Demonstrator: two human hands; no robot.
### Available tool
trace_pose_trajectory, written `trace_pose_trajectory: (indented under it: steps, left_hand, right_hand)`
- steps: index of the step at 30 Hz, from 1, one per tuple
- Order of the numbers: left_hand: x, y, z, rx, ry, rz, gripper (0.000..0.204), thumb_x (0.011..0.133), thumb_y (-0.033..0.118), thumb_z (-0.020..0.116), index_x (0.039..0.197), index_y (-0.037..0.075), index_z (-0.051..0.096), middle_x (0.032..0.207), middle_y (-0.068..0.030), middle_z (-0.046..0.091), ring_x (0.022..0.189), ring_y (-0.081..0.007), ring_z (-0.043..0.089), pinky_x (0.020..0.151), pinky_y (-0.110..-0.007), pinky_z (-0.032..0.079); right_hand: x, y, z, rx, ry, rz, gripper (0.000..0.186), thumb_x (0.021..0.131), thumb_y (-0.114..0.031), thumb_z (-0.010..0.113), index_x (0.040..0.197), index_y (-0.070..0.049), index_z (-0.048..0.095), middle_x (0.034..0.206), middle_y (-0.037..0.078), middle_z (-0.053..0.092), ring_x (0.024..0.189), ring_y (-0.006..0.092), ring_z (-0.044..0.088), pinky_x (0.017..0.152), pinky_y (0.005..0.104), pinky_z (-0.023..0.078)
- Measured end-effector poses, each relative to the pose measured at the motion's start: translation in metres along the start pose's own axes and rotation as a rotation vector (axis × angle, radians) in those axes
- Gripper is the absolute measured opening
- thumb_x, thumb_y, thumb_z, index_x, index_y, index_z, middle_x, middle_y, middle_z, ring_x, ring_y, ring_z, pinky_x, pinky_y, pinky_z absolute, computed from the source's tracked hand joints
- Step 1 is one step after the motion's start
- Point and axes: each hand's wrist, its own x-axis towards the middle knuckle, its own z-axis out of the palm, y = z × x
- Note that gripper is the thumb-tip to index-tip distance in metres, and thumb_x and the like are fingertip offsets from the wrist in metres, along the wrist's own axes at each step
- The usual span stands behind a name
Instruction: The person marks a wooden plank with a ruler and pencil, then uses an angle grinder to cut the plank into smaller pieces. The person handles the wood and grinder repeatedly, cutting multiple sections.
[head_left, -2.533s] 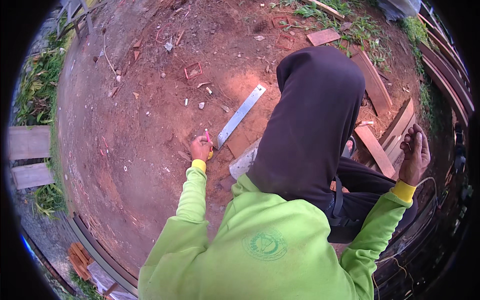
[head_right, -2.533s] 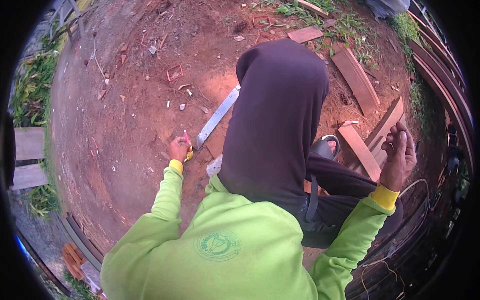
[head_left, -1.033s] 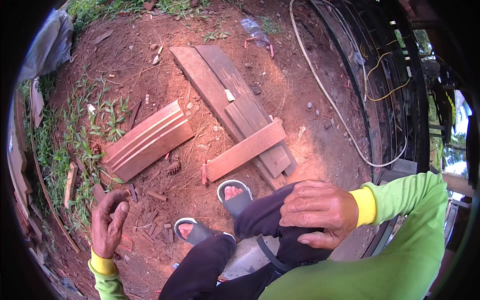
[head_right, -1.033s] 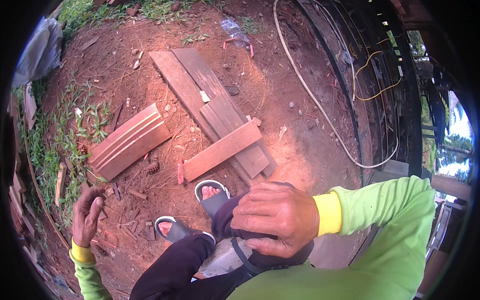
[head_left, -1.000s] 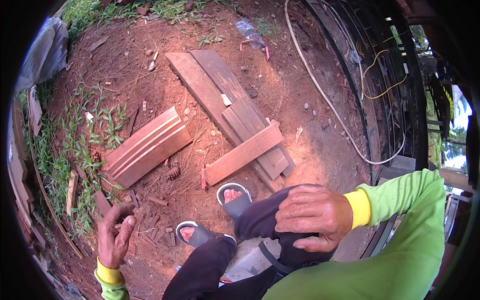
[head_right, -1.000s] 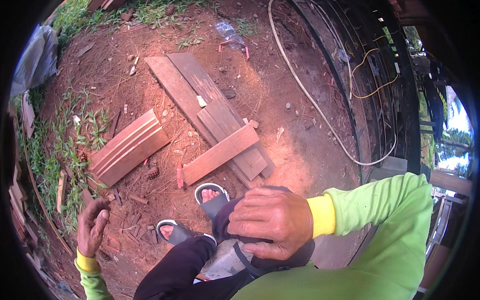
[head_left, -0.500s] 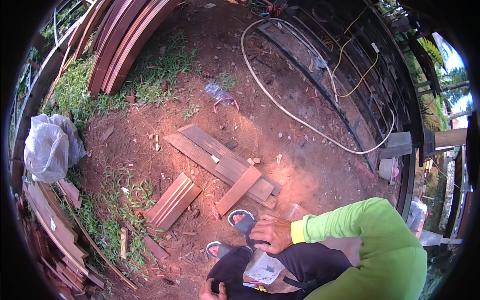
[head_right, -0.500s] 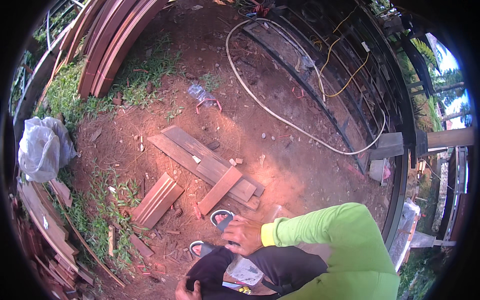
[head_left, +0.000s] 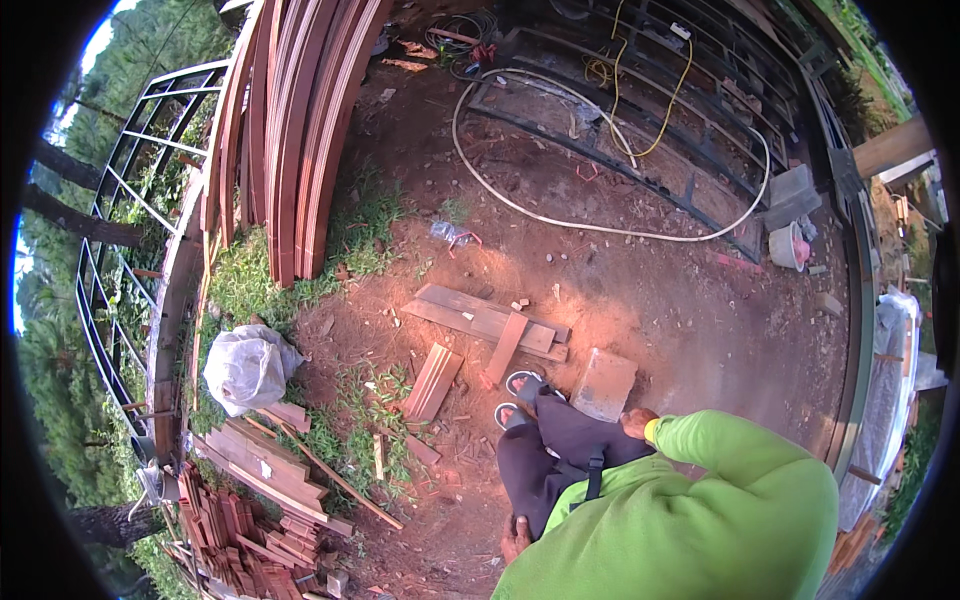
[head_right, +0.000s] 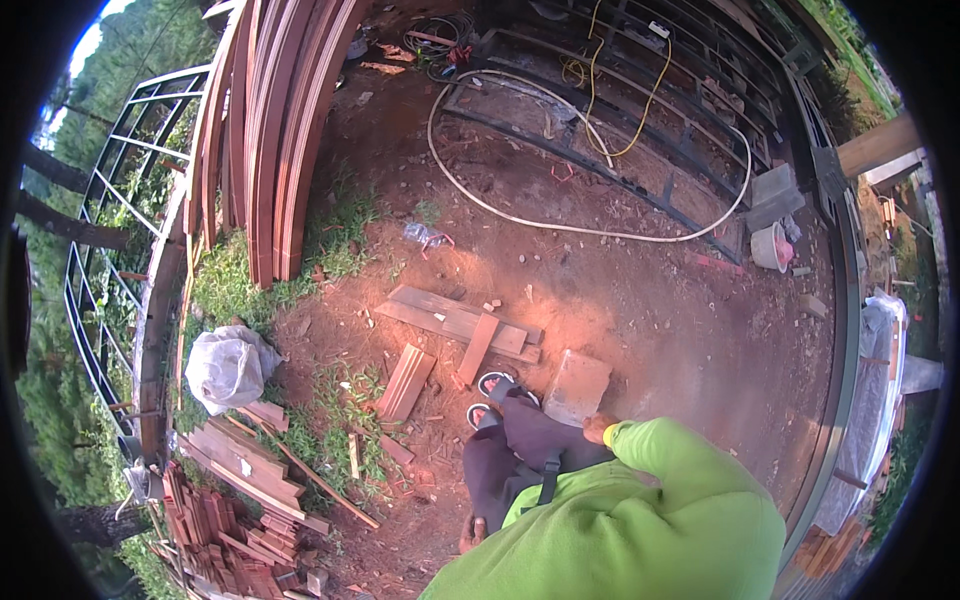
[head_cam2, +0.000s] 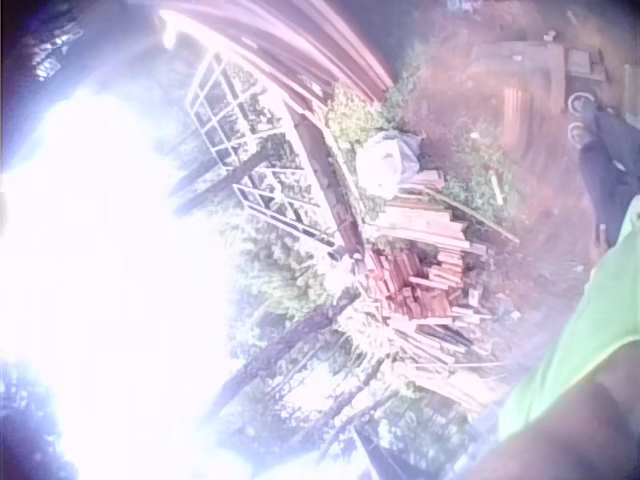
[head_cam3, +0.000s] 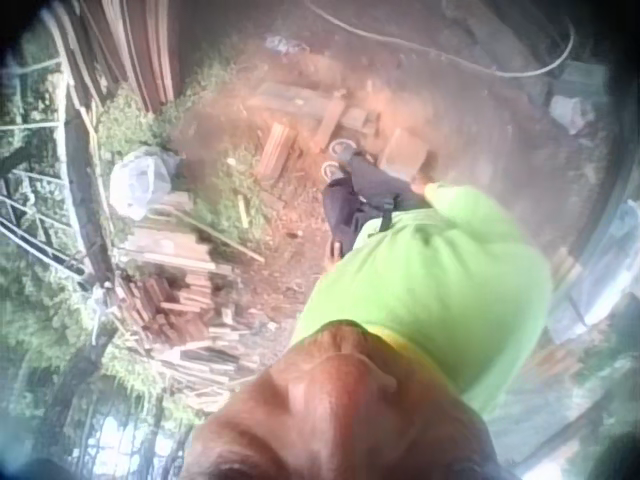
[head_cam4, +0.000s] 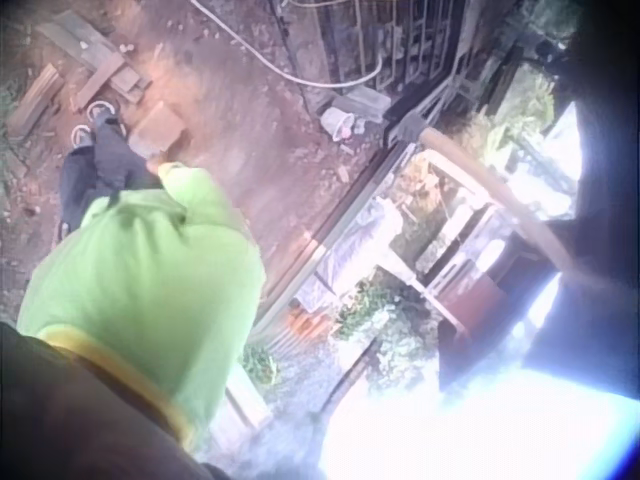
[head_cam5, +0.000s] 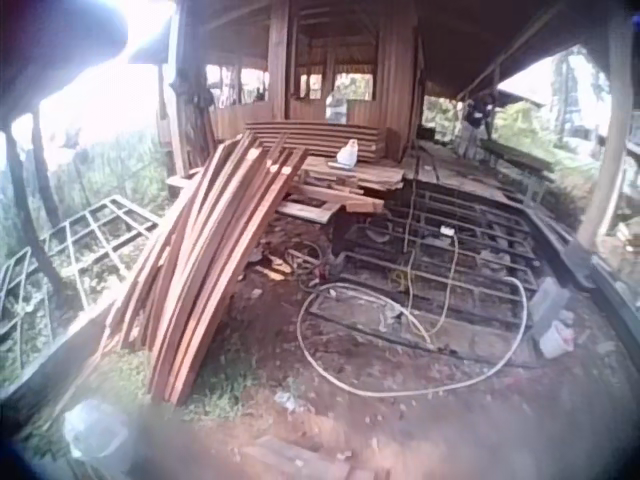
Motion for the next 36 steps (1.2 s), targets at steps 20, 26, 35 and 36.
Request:
trace_pose_trajectory:
  steps: [20,26,35,36]
  left_hand:
    - [0.103,0.095,-0.008,0.164,-0.319,0.26,0.055,0.093,0.05,0.052,0.128,0.008,0.059,0.109,-0.015,0.066,0.097,-0.0221,0.063,0.081,-0.039,0.05]
    - [0.119,0.136,0.036,0.153,-0.277,0.15,0.056,0.093,0.053,0.049,0.129,0.01,0.058,0.113,-0.0149,0.065,0.1,-0.0238,0.062,0.083,-0.042,0.05]
    - [0.139,0.243,0.152,0.061,-0.108,-0.046,0.059,0.094,0.057,0.045,0.131,0.013,0.056,0.118,-0.0148,0.062,0.105,-0.0264,0.061,0.085,-0.046,0.05]
    - [0.141,0.262,0.163,0.055,-0.098,-0.056,0.059,0.094,0.058,0.044,0.131,0.013,0.056,0.119,-0.0148,0.062,0.105,-0.0267,0.06,0.085,-0.046,0.05]
  right_hand:
    - [-0.107,-0.064,-0.12,0.657,0.845,-0.017,0.065,0.095,-0.045,0.041,0.143,-0.001,0.035,0.133,0.032,0.047,0.125,0.0434,0.046,0.107,0.0435,0.036]
    - [-0.093,0.021,-0.112,0.931,0.56,0.192,0.066,0.099,-0.05,0.023,0.146,-0.005,0.032,0.141,0.025,0.044,0.135,0.0397,0.038,0.113,0.0439,0.027]
    - [-0.019,0.17,-0.147,1.091,0.557,0.373,0.069,0.094,-0.055,0.034,0.129,0.001,0.055,0.133,0.027,0.052,0.132,0.0394,0.042,0.11,0.0417,0.032]
    - [-0.025,0.184,-0.18,1.098,0.452,0.366,0.065,0.095,-0.052,0.038,0.128,0.0,0.057,0.13,0.025,0.055,0.129,0.0377,0.046,0.107,0.0409,0.036]
